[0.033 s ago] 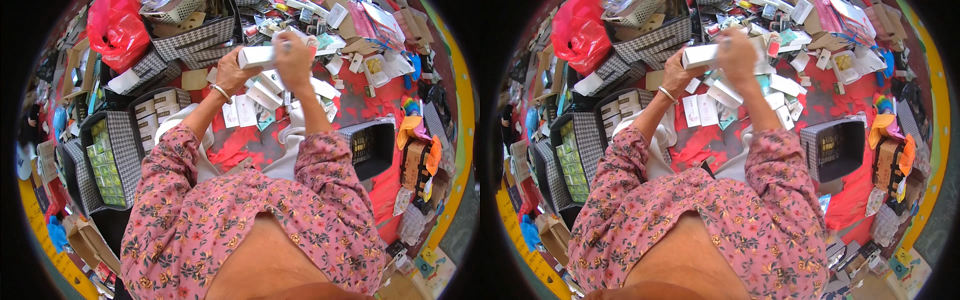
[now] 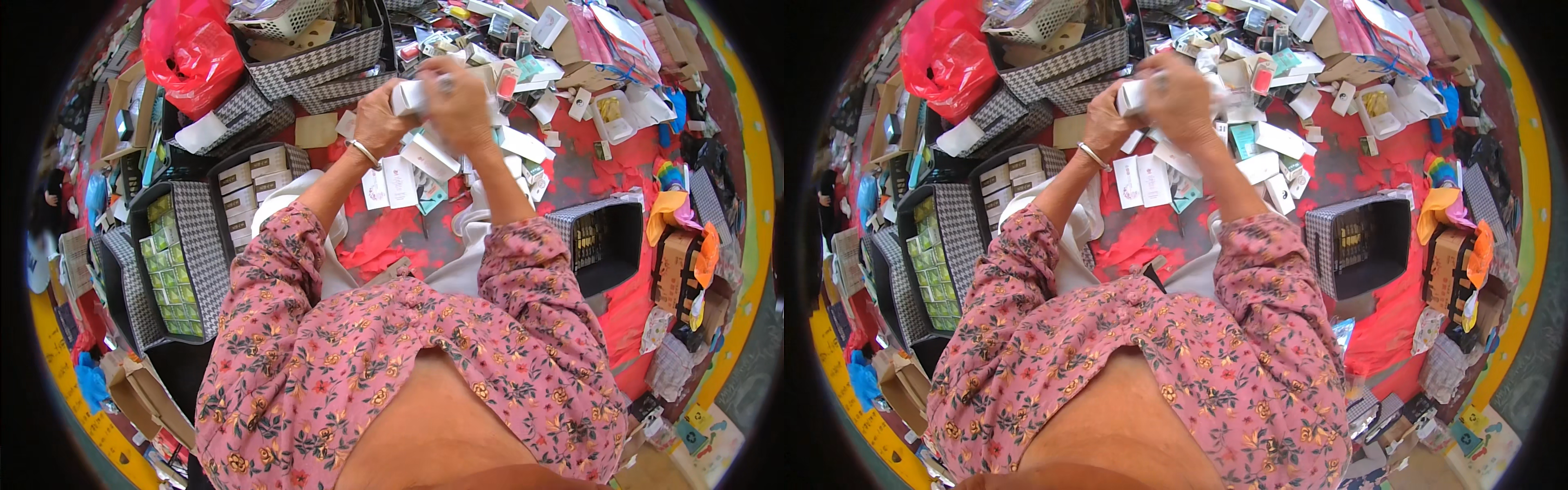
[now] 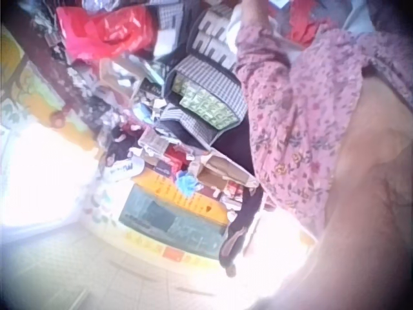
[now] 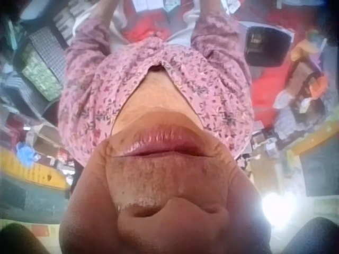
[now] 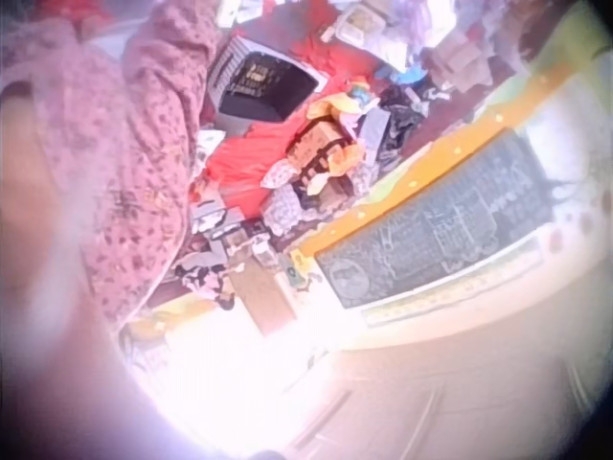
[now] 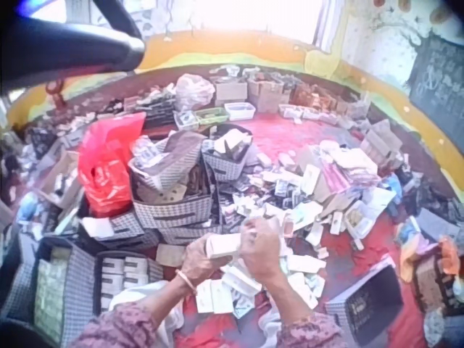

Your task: The person wipes several small cardboard boxes using a cloth and places them into partitioned storage bins.

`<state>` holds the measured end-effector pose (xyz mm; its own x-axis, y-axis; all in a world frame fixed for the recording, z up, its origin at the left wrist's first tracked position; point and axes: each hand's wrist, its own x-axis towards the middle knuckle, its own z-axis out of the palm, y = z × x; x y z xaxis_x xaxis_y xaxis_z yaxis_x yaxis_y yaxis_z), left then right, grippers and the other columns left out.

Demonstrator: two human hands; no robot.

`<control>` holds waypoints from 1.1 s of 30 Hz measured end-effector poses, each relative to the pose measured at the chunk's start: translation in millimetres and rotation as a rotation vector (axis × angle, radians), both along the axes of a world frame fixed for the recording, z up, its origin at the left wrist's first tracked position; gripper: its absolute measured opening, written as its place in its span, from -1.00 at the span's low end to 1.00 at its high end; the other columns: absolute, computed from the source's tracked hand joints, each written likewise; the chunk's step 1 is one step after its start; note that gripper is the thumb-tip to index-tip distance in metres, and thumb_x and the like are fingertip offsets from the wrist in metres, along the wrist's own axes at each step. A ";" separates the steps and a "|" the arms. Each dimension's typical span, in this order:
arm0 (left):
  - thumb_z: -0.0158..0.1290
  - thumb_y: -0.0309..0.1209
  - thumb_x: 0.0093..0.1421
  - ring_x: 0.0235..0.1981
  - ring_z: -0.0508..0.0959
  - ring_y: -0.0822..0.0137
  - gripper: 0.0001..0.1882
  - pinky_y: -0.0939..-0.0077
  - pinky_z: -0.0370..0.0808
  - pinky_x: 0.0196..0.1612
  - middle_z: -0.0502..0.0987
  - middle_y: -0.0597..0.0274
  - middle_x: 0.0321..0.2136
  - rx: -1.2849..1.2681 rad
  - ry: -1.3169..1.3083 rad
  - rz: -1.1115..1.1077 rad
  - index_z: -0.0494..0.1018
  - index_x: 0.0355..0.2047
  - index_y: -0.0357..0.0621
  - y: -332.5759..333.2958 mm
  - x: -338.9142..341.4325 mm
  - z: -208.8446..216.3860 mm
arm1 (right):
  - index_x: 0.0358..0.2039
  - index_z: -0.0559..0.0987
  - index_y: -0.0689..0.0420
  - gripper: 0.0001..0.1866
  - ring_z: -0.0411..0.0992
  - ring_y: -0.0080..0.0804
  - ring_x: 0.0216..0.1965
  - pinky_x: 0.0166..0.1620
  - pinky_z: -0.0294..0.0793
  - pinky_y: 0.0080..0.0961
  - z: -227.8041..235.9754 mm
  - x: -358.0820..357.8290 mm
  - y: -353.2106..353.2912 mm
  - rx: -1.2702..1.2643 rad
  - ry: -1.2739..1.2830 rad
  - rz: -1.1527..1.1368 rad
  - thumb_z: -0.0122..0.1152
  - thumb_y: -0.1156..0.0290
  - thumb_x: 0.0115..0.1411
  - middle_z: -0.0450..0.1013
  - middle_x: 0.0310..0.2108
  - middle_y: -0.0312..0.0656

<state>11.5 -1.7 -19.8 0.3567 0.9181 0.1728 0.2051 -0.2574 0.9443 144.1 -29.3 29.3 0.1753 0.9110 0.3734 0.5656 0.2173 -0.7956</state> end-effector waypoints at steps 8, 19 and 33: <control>0.22 -0.60 -0.21 -0.33 0.48 0.40 -0.60 0.53 0.42 -0.19 0.50 0.25 -0.36 -0.404 -0.492 0.047 0.41 -0.28 -0.24 18.3 -25.3 2.1 | -0.46 0.51 0.21 -0.86 0.43 -0.34 -0.53 -0.42 0.37 -0.44 0.1 93.6 0.4 -0.025 0.029 -0.503 0.09 0.42 -0.01 0.46 -0.54 -0.12; 0.05 -0.37 0.04 -0.18 0.46 0.14 -0.55 0.16 0.52 -0.21 0.41 0.07 -0.19 -1.063 -0.963 -0.205 0.22 -0.08 -0.24 3.8 -22.9 8.0 | -0.48 0.52 0.19 -0.85 0.34 -0.62 -0.52 -0.43 0.33 -0.64 48.7 71.5 -1.1 0.182 0.555 -0.196 0.16 0.37 0.04 0.42 -0.55 -0.31; 0.01 -0.32 0.09 -0.18 0.46 0.17 -0.65 0.21 0.51 -0.23 0.43 0.13 -0.21 -1.031 -1.044 0.089 0.26 -0.12 -0.09 22.2 -28.3 17.5 | -0.39 0.52 0.17 -0.74 0.33 -0.62 -0.46 -0.34 0.31 -0.68 19.9 97.3 -19.0 -0.282 0.815 -0.055 0.09 0.22 0.10 0.41 -0.52 -0.34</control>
<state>-16.9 20.5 -2.3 0.4212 0.8040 -0.4197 -0.6919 0.5840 0.4244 241.5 -48.3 49.3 0.3366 0.9331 -0.1266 -0.2008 -0.0603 -0.9778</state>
